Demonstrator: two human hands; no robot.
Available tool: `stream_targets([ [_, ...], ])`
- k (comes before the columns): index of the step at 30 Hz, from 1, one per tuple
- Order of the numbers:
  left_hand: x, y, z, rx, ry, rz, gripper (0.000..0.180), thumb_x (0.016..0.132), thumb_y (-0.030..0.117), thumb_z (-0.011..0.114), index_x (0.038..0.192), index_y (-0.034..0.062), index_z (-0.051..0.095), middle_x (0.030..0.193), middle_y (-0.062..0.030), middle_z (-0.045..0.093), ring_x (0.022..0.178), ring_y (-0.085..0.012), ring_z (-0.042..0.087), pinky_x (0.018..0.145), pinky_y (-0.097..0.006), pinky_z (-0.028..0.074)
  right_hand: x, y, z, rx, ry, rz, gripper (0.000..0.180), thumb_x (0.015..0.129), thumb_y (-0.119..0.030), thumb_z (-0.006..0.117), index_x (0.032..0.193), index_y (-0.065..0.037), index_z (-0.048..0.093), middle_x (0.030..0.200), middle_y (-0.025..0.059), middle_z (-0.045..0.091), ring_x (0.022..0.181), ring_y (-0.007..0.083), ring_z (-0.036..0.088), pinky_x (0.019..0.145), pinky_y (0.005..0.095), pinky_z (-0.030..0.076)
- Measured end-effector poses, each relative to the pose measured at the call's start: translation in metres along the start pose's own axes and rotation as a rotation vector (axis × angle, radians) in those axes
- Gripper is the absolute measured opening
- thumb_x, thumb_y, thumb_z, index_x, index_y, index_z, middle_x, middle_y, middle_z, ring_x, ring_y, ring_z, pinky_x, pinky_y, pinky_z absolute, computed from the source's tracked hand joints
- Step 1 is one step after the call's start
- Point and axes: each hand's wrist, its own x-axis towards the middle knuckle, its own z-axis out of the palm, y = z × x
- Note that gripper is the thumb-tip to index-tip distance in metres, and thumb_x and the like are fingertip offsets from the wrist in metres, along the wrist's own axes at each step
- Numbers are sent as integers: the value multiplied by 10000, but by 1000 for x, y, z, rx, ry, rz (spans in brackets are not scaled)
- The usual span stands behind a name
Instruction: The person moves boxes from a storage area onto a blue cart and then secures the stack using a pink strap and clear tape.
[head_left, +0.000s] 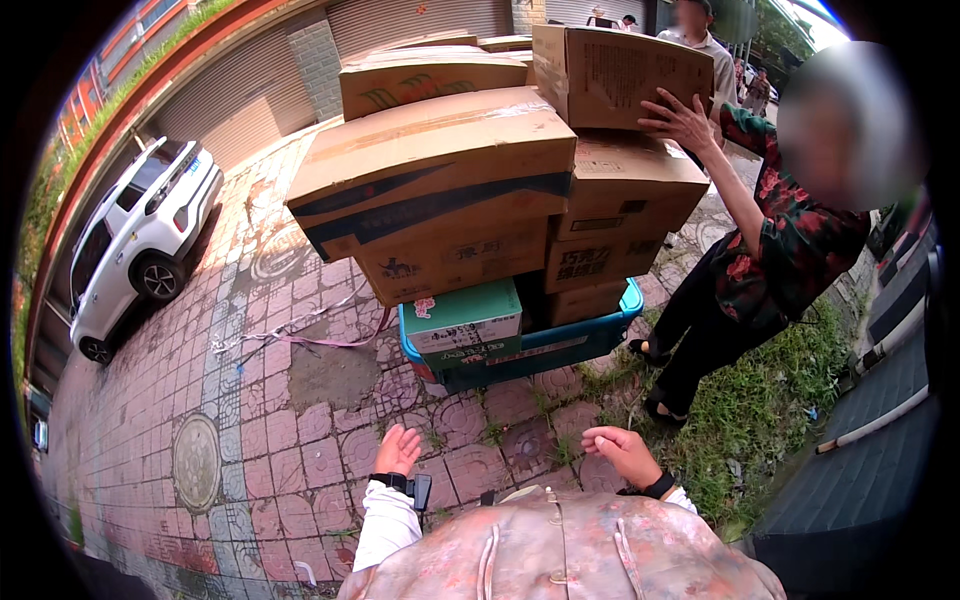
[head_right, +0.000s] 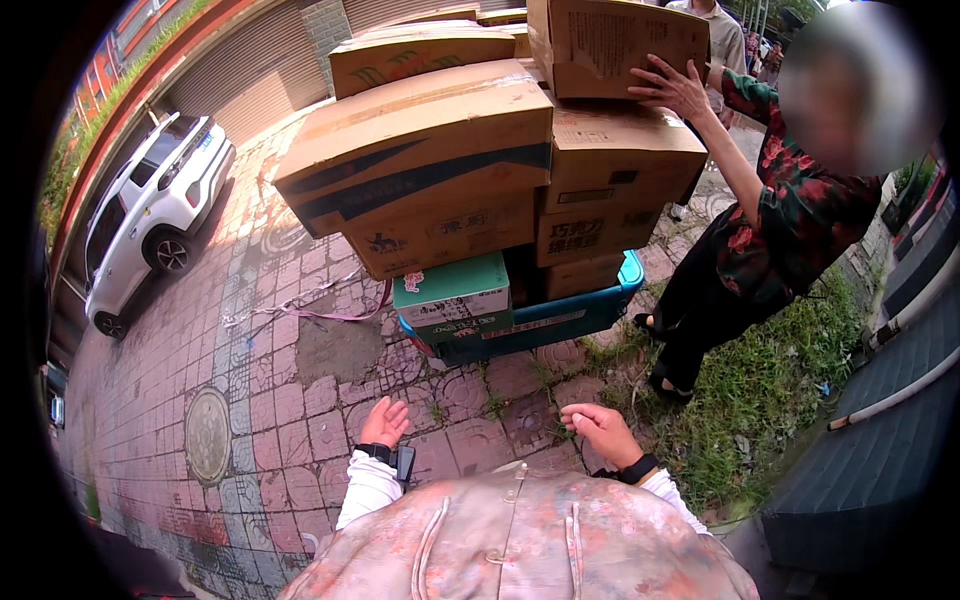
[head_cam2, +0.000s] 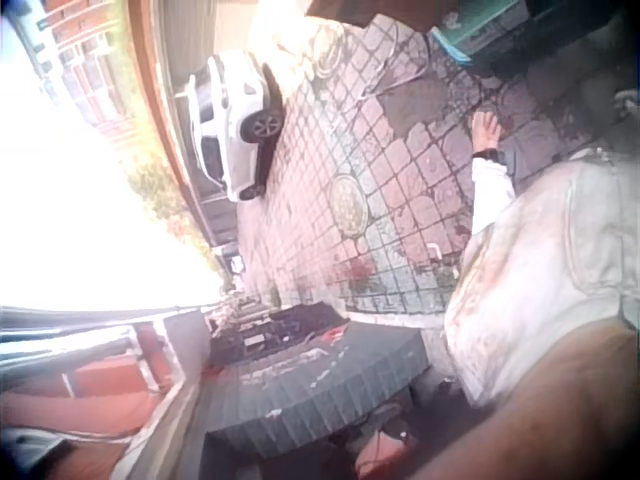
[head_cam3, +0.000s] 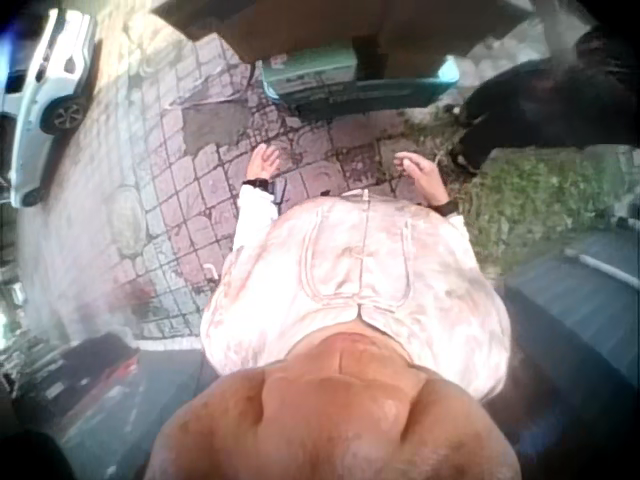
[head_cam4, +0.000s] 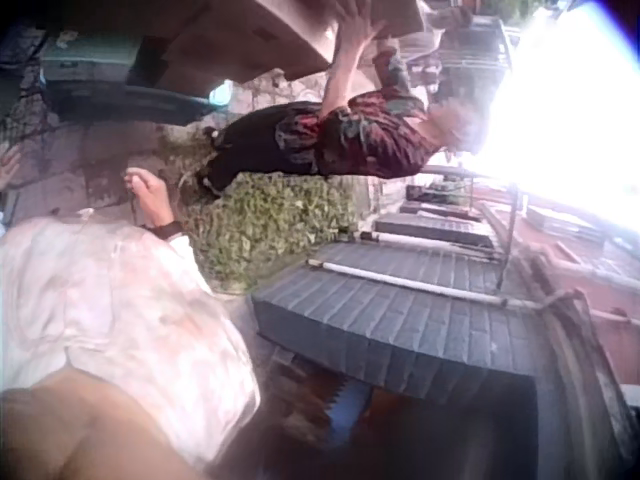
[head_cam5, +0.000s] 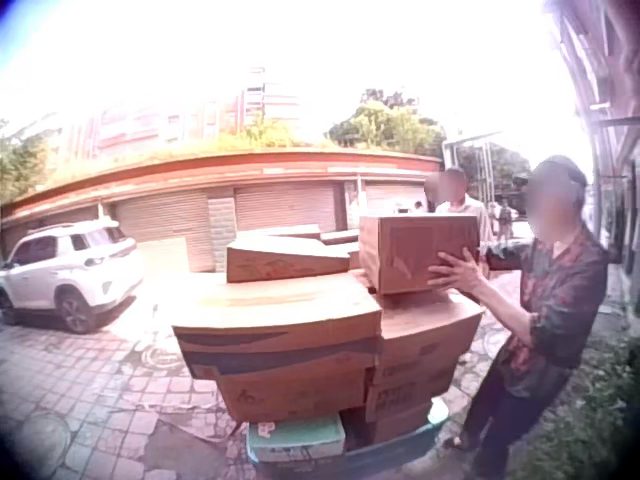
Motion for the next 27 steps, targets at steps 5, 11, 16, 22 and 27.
stream_targets([
  [5, -9, -9, -6, 14, 27, 12, 456, 876, 257, 579, 1289, 165, 407, 1241, -113, 519, 1105, -286, 508, 905, -461, 397, 6, 11, -9, 43, -35, 16, 277, 914, -121, 476, 1128, 17, 585, 1013, 87, 642, 910, 138, 605, 794, 258, 476],
  [11, -14, -11, -3, 47, 68, 17, 460, 881, 257, 570, 1297, 157, 399, 1266, -118, 502, 1142, -292, 484, 949, -463, 351, 13, 19, -15, 72, -86, -17, 279, 920, -125, 472, 1135, 16, 581, 1018, 86, 639, 929, 140, 600, 810, 262, 472],
  [16, -33, -11, 7, 84, 91, 16, 446, 887, 261, 560, 1293, 159, 404, 1275, -108, 496, 1152, -289, 471, 951, -464, 343, 16, 16, -21, 37, -116, -12, 277, 925, -129, 474, 1144, 7, 578, 1013, 80, 638, 934, 132, 595, 808, 255, 467],
  [22, -31, -15, -13, 96, 116, 37, 462, 883, 252, 562, 1303, 159, 394, 1242, -115, 507, 1112, -288, 493, 911, -464, 389, 21, 31, -28, 94, -158, -30, 290, 926, -148, 484, 1147, 16, 576, 1031, 87, 638, 929, 140, 603, 820, 272, 476],
  [27, -31, -25, -20, 105, 109, 42, 482, 877, 245, 564, 1313, 143, 386, 1241, -123, 505, 1106, -291, 494, 914, -470, 390, 18, 45, -29, 89, -139, -31, 264, 922, -145, 493, 1124, -8, 594, 975, 55, 657, 885, 105, 598, 777, 247, 477],
])
